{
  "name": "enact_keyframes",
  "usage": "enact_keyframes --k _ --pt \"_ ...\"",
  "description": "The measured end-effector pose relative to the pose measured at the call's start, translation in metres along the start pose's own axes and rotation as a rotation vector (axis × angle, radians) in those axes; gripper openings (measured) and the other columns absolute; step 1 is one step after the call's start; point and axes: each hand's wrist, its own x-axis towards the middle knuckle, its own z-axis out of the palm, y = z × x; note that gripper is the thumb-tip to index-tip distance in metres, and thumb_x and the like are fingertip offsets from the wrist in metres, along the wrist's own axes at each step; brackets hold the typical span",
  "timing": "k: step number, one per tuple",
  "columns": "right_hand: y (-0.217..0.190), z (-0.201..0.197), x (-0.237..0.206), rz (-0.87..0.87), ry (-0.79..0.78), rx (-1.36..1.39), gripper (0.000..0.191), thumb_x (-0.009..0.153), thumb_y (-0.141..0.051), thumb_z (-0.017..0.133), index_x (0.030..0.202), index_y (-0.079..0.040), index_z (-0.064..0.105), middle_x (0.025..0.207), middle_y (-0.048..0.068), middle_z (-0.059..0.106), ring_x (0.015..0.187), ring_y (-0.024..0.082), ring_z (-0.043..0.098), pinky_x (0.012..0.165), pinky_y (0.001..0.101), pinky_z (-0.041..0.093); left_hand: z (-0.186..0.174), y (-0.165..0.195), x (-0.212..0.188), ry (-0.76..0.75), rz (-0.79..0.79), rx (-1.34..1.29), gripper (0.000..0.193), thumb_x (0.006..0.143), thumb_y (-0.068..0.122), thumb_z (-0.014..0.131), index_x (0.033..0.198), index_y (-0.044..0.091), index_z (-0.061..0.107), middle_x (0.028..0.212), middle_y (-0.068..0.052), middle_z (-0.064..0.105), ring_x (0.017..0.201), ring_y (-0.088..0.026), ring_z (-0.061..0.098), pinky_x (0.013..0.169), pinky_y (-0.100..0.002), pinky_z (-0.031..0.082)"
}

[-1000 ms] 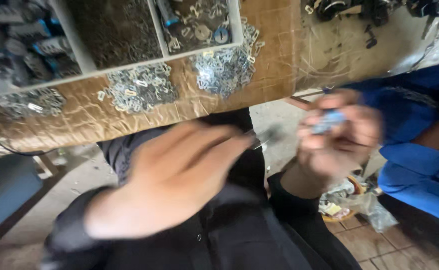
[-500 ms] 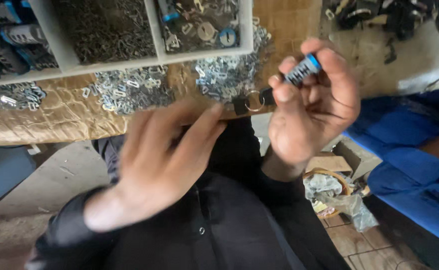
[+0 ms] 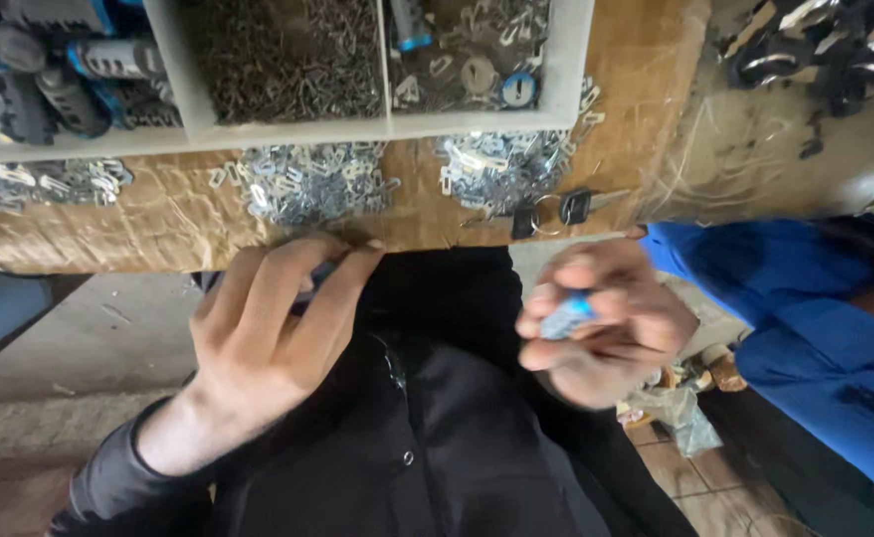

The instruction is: The person picks small lock pins and springs from a compartment box and inserts them one at a time into a lock cylinder plug held in the other hand, occasionally using a small metal tool, and sets finished plugs among the pile of lock parts on the bench.

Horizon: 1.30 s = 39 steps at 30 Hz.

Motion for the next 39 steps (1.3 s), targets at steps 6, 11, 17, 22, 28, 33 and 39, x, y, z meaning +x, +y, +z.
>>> enact_keyframes --k 6,11,17,22,28,33,39 --pt "0.007 0.024 -0.015 0.142 -0.124 0.121 0.042 0.08 0.007 0.084 0.118 0.002 0.067 0.116 0.02 0.065 0.094 0.025 0.073 0.073 0.0334 0.069 0.012 0.011 0.024 -0.095 0.044 0.102 0.04 0.095 0.012 0.079 0.134 0.008 0.072 0.104 -0.003 0.063 0.082 -0.016 0.064 0.066 -0.027 0.054" --pt "0.0 0.017 -0.019 0.191 -0.172 0.084 0.041 0.082 0.006 0.086 0.117 0.0 0.066 0.116 0.019 0.064 0.096 0.025 0.073 0.071 0.0333 0.069 0.012 0.007 0.018 -0.056 0.033 -0.011 0.034 0.094 0.016 0.076 0.125 0.005 0.068 0.094 -0.004 0.06 0.071 -0.015 0.059 0.057 -0.027 0.05" --pt "0.001 0.018 -0.023 0.226 -0.167 0.033 0.043 0.081 0.007 0.088 0.116 -0.001 0.066 0.118 0.019 0.065 0.092 0.023 0.074 0.072 0.0331 0.069 0.016 0.002 0.02 -0.087 0.118 0.125 0.039 0.082 0.014 0.076 0.122 0.014 0.076 0.097 -0.002 0.067 0.076 -0.015 0.064 0.058 -0.025 0.052" --pt "0.002 0.027 -0.025 0.373 -0.12 0.081 0.041 0.087 0.012 0.081 0.122 0.002 0.063 0.127 0.022 0.06 0.098 0.026 0.073 0.08 0.0369 0.069 0.002 -0.018 0.0 -0.011 0.101 -0.365 0.019 0.084 0.002 0.083 0.095 -0.002 0.067 0.102 -0.016 0.071 0.089 -0.028 0.073 0.075 -0.036 0.062" --pt "0.006 0.044 -0.023 0.471 -0.105 0.189 0.047 0.09 0.016 0.079 0.131 0.002 0.062 0.131 0.021 0.058 0.106 0.023 0.068 0.088 0.0352 0.066 -0.03 -0.021 -0.039 0.017 -0.263 -0.182 0.018 0.087 0.0 0.081 0.102 0.003 0.071 0.099 -0.011 0.068 0.088 -0.028 0.068 0.076 -0.038 0.056" --pt "0.01 0.049 -0.02 0.521 -0.111 0.204 0.043 0.092 0.014 0.079 0.13 0.002 0.063 0.135 0.021 0.057 0.108 0.024 0.069 0.088 0.0357 0.068 -0.046 -0.011 -0.031 -0.064 -0.369 -0.365 0.022 0.082 -0.004 0.081 0.098 0.008 0.072 0.097 -0.009 0.07 0.087 -0.024 0.07 0.074 -0.036 0.056" --pt "0.01 0.046 -0.025 0.438 -0.108 0.051 0.039 0.088 0.004 0.083 0.124 0.004 0.069 0.128 0.021 0.063 0.109 0.022 0.07 0.088 0.0281 0.064 -0.015 0.001 0.004 -0.004 -0.157 -0.698 0.025 0.083 -0.001 0.087 0.102 0.005 0.071 0.102 -0.007 0.071 0.092 -0.023 0.07 0.079 -0.033 0.057"
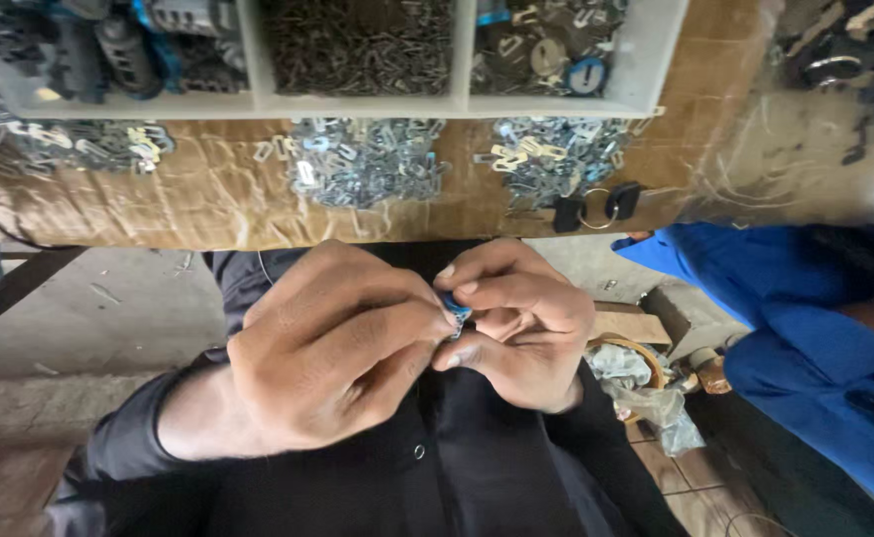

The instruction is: The person picks small lock pins and springs from a compartment box and inserts them one at a time into a lock cylinder plug held in the other hand, occasionally using a small metal tool, and sets finished plugs among the pile of lock parts on the bench.

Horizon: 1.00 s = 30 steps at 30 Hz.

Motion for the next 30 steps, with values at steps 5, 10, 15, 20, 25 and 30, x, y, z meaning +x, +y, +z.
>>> enact_keyframes --k 5,10,15,20,25,30 --pt "-0.009 0.005 0.002 0.023 0.011 0.003 0.033 0.092 0.002 0.084 0.122 0.004 0.071 0.124 0.019 0.063 0.109 0.025 0.072 0.088 0.0305 0.068 -0.005 -0.005 0.004 -0.067 0.25 0.162 0.027 0.072 -0.001 0.083 0.097 -0.002 0.071 0.094 -0.012 0.066 0.081 -0.026 0.067 0.071 -0.034 0.058" --pt "-0.007 0.002 0.026 -0.154 -0.394 -0.173 0.036 0.084 -0.001 0.085 0.118 -0.001 0.072 0.113 0.011 0.066 0.097 0.025 0.074 0.086 0.0301 0.064 -0.015 -0.01 -0.009 -0.152 -0.047 -0.097 0.023 0.076 0.001 0.085 0.095 0.008 0.075 0.089 -0.003 0.063 0.074 -0.016 0.063 0.065 -0.029 0.052" --pt "0.001 0.003 0.021 -0.144 -0.085 0.064 0.037 0.083 0.003 0.087 0.118 -0.002 0.073 0.118 0.015 0.068 0.094 0.025 0.073 0.076 0.0331 0.066 -0.005 -0.009 -0.017 -0.03 -0.037 0.185 0.024 0.082 0.012 0.093 0.101 0.009 0.077 0.092 -0.003 0.059 0.074 -0.016 0.06 0.065 -0.03 0.05" --pt "-0.005 -0.005 0.006 -0.162 0.016 0.079 0.041 0.082 0.001 0.088 0.119 -0.004 0.073 0.119 0.014 0.067 0.091 0.021 0.073 0.07 0.029 0.068 0.005 -0.031 -0.01 0.037 0.277 0.824 0.029 0.082 0.007 0.083 0.11 0.012 0.081 0.096 -0.004 0.062 0.082 -0.018 0.06 0.067 -0.027 0.053" --pt "-0.005 -0.009 0.003 -0.158 0.015 0.095 0.044 0.082 0.004 0.088 0.122 -0.003 0.072 0.117 0.015 0.067 0.093 0.022 0.073 0.073 0.0306 0.068 -0.006 -0.042 -0.005 0.017 0.368 0.57 0.021 0.088 0.004 0.086 0.107 0.005 0.077 0.103 -0.007 0.067 0.091 -0.023 0.064 0.077 -0.033 0.057" --pt "-0.004 -0.008 0.002 -0.044 0.035 0.156 0.044 0.085 0.006 0.085 0.125 0.001 0.066 0.124 0.019 0.064 0.1 0.024 0.074 0.079 0.0328 0.07 -0.017 -0.008 -0.009 0.069 -0.125 0.138 0.022 0.079 -0.009 0.082 0.091 0.005 0.069 0.097 -0.007 0.072 0.088 -0.019 0.073 0.076 -0.028 0.06"
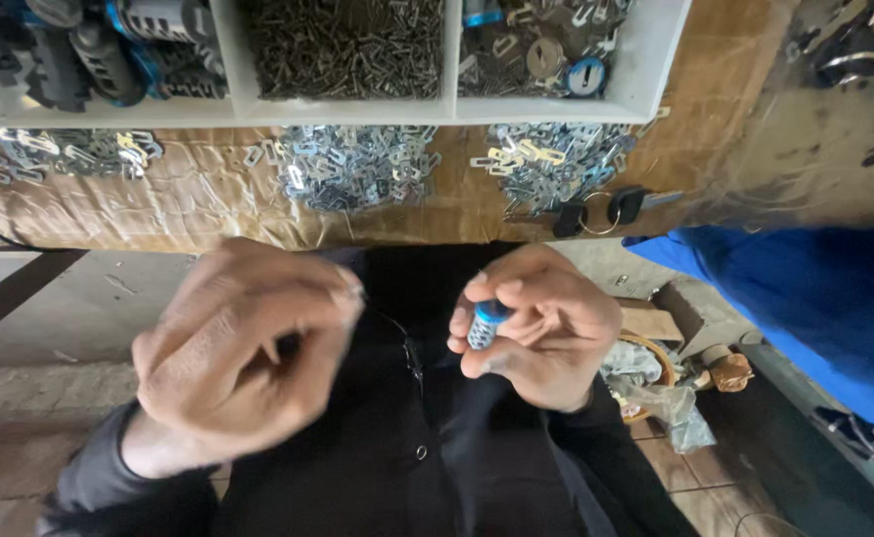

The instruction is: The person picks small lock pins and springs from a compartment box and inserts them one at a time into a lock cylinder plug held in the other hand, occasionally using a small metal tool, and sets finished plugs among the pile of lock parts on the bench.

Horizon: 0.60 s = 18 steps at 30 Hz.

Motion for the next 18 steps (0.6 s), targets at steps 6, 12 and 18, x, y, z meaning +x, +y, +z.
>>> enact_keyframes --k 6,12,18 --pt "-0.001 0.006 0.003 0.003 -0.033 -0.156 0.036 0.089 0.005 0.084 0.122 0.004 0.067 0.128 0.021 0.063 0.101 0.022 0.072 0.082 0.0294 0.068 0.022 0.006 0.006 -0.061 0.195 -0.133 0.022 0.077 -0.006 0.086 0.094 0.001 0.073 0.096 -0.009 0.072 0.084 -0.022 0.068 0.071 -0.031 0.056" --pt "0.004 0.013 0.004 0.002 -0.01 -0.263 0.029 0.09 0.0 0.084 0.116 0.003 0.071 0.121 0.018 0.063 0.103 0.021 0.073 0.081 0.0263 0.069 0.007 -0.006 0.015 -0.124 0.514 0.079 0.028 0.081 0.004 0.085 0.104 -0.005 0.072 0.099 -0.015 0.069 0.086 -0.026 0.068 0.074 -0.035 0.059" --pt "0.005 0.016 0.01 -0.046 -0.035 -0.308 0.024 0.093 -0.003 0.084 0.114 0.002 0.073 0.115 0.016 0.066 0.104 0.024 0.071 0.091 0.029 0.062 0.001 -0.005 0.012 -0.133 0.562 0.207 0.029 0.076 0.0 0.082 0.105 0.003 0.076 0.099 -0.009 0.066 0.081 -0.023 0.063 0.067 -0.034 0.056"
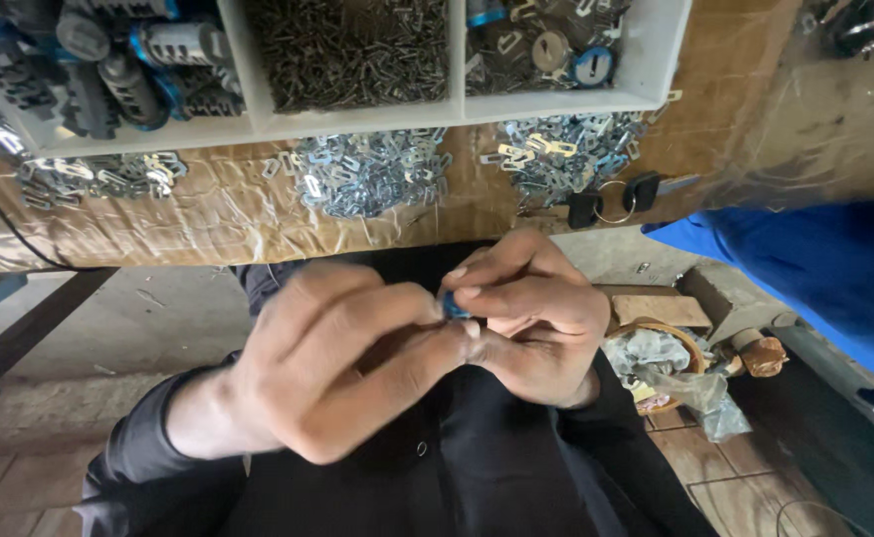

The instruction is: The person picks small lock pins and springs from a compartment box and inserts them one at a time into a lock cylinder plug held in the other hand, occasionally using a small metal tool, and sets finished plugs among the pile of lock parts on the bench.

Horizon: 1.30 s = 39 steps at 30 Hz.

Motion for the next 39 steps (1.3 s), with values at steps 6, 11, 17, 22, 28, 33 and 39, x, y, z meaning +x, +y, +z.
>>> enact_keyframes --k 6,11,17,22,28,33,39 --pt "0.002 -0.019 0.005 -0.116 -0.191 0.043 0.03 0.082 -0.007 0.089 0.108 0.001 0.074 0.11 0.014 0.069 0.091 0.023 0.074 0.082 0.0306 0.064 0.007 0.009 -0.001 -0.186 -0.981 -1.219 0.043 0.079 -0.005 0.08 0.119 0.007 0.069 0.099 -0.003 0.059 0.075 -0.007 0.053 0.062 -0.024 0.045" --pt "0.002 -0.026 -0.012 -0.028 0.085 0.326 0.034 0.086 0.002 0.086 0.116 0.002 0.071 0.118 0.018 0.065 0.093 0.026 0.074 0.075 0.0347 0.069 0.032 0.017 0.021 -0.091 -0.404 0.149 0.028 0.097 0.02 0.076 0.122 0.005 0.074 0.1 -0.006 0.06 0.074 -0.015 0.058 0.059 -0.029 0.051" --pt "-0.003 -0.042 -0.02 -0.057 -0.009 0.243 0.041 0.084 0.009 0.086 0.118 -0.001 0.065 0.123 0.015 0.061 0.094 0.024 0.072 0.074 0.0342 0.071 0.041 0.008 0.026 -0.141 -0.203 0.443 0.018 0.094 0.017 0.077 0.11 0.008 0.078 0.105 -0.007 0.067 0.086 -0.022 0.065 0.066 -0.03 0.057" --pt "-0.004 -0.035 -0.019 0.049 0.027 0.29 0.042 0.087 0.012 0.083 0.122 -0.001 0.064 0.123 0.017 0.058 0.099 0.026 0.071 0.078 0.0384 0.07 0.026 0.0 0.014 -0.001 -0.143 0.305 0.018 0.085 0.005 0.084 0.101 0.002 0.075 0.097 -0.009 0.067 0.086 -0.022 0.065 0.07 -0.032 0.058" --pt "-0.001 -0.024 -0.014 0.07 0.017 0.25 0.044 0.089 0.01 0.084 0.126 -0.003 0.064 0.129 0.018 0.058 0.1 0.024 0.073 0.082 0.0368 0.071 0.015 0.015 0.004 0.083 -0.421 -0.1 0.025 0.08 -0.004 0.087 0.099 0.005 0.072 0.096 -0.008 0.072 0.084 -0.021 0.067 0.072 -0.031 0.054" --pt "0.003 -0.022 -0.014 0.034 0.059 0.079 0.042 0.086 0.003 0.085 0.124 0.001 0.068 0.124 0.023 0.064 0.101 0.022 0.07 0.077 0.0238 0.064 0.024 0.008 0.007 0.038 -0.25 -0.298 0.026 0.079 -0.003 0.09 0.098 0.004 0.074 0.098 -0.006 0.074 0.084 -0.02 0.067 0.072 -0.034 0.054" --pt "0.003 -0.018 -0.012 0.03 0.015 0.088 0.039 0.091 0.001 0.083 0.127 0.002 0.069 0.122 0.023 0.066 0.103 0.02 0.072 0.082 0.0247 0.064 0.01 0.001 0.015 0.075 -0.158 -0.287 0.027 0.079 0.002 0.09 0.099 0.004 0.072 0.097 -0.007 0.071 0.083 -0.023 0.065 0.069 -0.034 0.054"
